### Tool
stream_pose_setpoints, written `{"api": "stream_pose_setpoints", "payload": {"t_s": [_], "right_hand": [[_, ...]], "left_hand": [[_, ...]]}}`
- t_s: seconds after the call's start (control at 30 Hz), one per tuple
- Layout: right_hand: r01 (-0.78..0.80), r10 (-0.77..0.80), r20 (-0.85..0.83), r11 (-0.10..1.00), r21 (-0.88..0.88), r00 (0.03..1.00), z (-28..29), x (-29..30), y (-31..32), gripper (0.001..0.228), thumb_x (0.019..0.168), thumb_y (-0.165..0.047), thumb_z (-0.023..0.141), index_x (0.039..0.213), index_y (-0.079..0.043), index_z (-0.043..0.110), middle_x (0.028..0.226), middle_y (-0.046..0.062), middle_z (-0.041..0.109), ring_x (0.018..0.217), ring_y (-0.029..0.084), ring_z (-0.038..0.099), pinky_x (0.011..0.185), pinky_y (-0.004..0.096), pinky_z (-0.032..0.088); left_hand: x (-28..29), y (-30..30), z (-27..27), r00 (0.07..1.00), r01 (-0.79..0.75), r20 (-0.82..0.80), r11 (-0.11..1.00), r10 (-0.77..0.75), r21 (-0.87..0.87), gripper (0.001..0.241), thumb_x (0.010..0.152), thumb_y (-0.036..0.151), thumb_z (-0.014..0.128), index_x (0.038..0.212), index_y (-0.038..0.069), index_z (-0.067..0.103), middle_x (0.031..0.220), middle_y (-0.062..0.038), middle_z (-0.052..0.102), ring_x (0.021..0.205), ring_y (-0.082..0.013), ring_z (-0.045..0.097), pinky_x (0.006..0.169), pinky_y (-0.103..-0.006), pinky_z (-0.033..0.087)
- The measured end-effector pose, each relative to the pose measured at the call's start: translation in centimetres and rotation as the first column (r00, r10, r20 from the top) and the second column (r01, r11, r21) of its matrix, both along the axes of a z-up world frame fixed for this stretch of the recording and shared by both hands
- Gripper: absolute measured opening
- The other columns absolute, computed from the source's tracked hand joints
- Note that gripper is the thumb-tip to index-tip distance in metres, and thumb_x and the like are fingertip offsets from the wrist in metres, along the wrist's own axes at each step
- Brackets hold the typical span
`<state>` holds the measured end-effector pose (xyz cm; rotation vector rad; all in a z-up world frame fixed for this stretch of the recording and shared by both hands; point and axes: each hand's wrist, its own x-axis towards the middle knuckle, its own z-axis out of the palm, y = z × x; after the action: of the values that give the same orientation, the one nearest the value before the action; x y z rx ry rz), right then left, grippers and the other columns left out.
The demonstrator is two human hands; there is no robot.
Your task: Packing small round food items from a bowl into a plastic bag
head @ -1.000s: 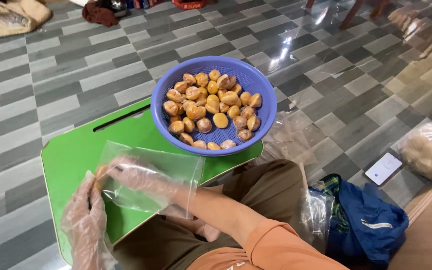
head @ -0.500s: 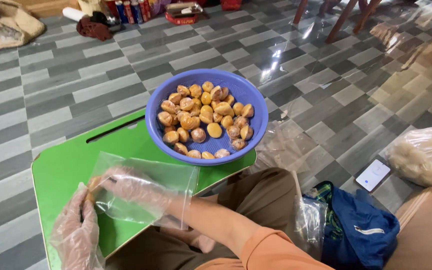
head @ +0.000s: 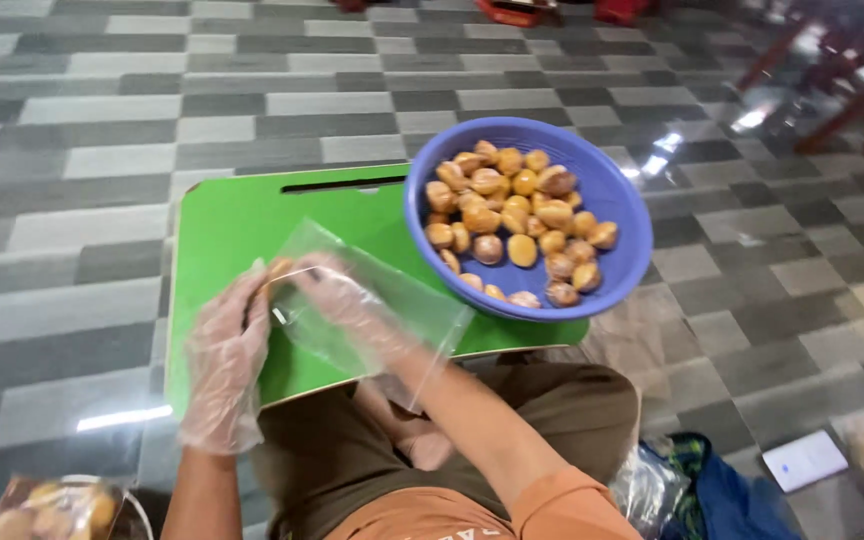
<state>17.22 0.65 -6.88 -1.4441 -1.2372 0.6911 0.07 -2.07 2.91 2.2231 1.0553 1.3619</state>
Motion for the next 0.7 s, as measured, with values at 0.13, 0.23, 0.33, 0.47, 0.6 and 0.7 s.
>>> {"api": "stream_pose_setpoints", "payload": {"t_s": [0.13,0.23,0.33,0.47,0.6,0.7], "right_hand": [[-0.078,0.023,0.403,0.989,0.123,0.915,4.3,-0.5,-2.6,0.03,0.084,-0.02,0.064,0.111,-0.012,0.054,0.104,0.003,0.056,0.1,0.012,0.054,0.096,0.025,0.046],[0.017,-0.014,-0.147,1.0,0.018,0.989,2.7,-0.5,-1.4,0.019,0.088,-0.035,0.065,0.096,-0.017,0.062,0.089,-0.003,0.063,0.087,0.005,0.058,0.086,0.022,0.048],[0.048,-0.052,-0.035,0.995,-0.089,0.998,6.5,-1.6,-2.7,0.028,0.088,-0.041,0.06,0.096,-0.014,0.063,0.093,0.005,0.066,0.093,0.014,0.061,0.091,0.026,0.048],[0.155,-0.155,-0.009,0.988,0.008,0.988,7.1,-2.8,-3.2,0.017,0.082,-0.036,0.071,0.082,-0.02,0.067,0.081,-0.004,0.068,0.077,0.011,0.066,0.074,0.024,0.053],[0.219,-0.237,0.143,0.967,0.127,0.961,1.2,-1.0,0.1,0.014,0.075,-0.039,0.075,0.076,-0.029,0.067,0.075,-0.01,0.068,0.073,0.008,0.066,0.064,0.023,0.052],[0.222,-0.244,0.141,0.962,0.16,0.959,1.0,-1.2,0.0,0.014,0.074,-0.038,0.077,0.076,-0.029,0.066,0.073,-0.01,0.067,0.071,0.007,0.065,0.065,0.021,0.052]], "left_hand": [[-0.1,0.0,-0.2,0.999,-0.026,-0.03,0.997,0.024,-0.07,0.024,0.09,0.017,0.059,0.112,0.02,0.067,0.116,-0.005,0.065,0.108,-0.0265,0.059,0.097,-0.038,0.045],[-0.1,-0.1,0.1,0.999,-0.032,-0.035,0.996,0.03,-0.077,0.024,0.09,0.017,0.059,0.112,0.022,0.067,0.117,-0.004,0.065,0.108,-0.0251,0.058,0.097,-0.037,0.045],[-0.1,-0.1,0.0,0.999,-0.04,-0.022,0.991,0.038,-0.126,0.025,0.09,0.02,0.059,0.112,0.025,0.067,0.118,-0.002,0.064,0.11,-0.0229,0.057,0.098,-0.0354,0.045],[-0.3,-0.1,0.2,0.999,-0.02,-0.031,0.978,0.014,-0.206,0.026,0.091,0.022,0.055,0.115,0.025,0.065,0.12,-0.004,0.062,0.114,-0.0251,0.055,0.101,-0.0363,0.042],[-0.3,0.4,-0.3,1.0,-0.025,-0.013,0.979,0.023,-0.205,0.026,0.09,0.021,0.056,0.114,0.025,0.066,0.12,-0.004,0.063,0.113,-0.0258,0.055,0.1,-0.0372,0.043],[-0.4,0.4,-0.2,0.999,-0.03,-0.033,0.974,0.024,-0.223,0.025,0.091,0.025,0.056,0.114,0.027,0.066,0.12,-0.001,0.062,0.114,-0.0228,0.055,0.101,-0.035,0.042]]}}
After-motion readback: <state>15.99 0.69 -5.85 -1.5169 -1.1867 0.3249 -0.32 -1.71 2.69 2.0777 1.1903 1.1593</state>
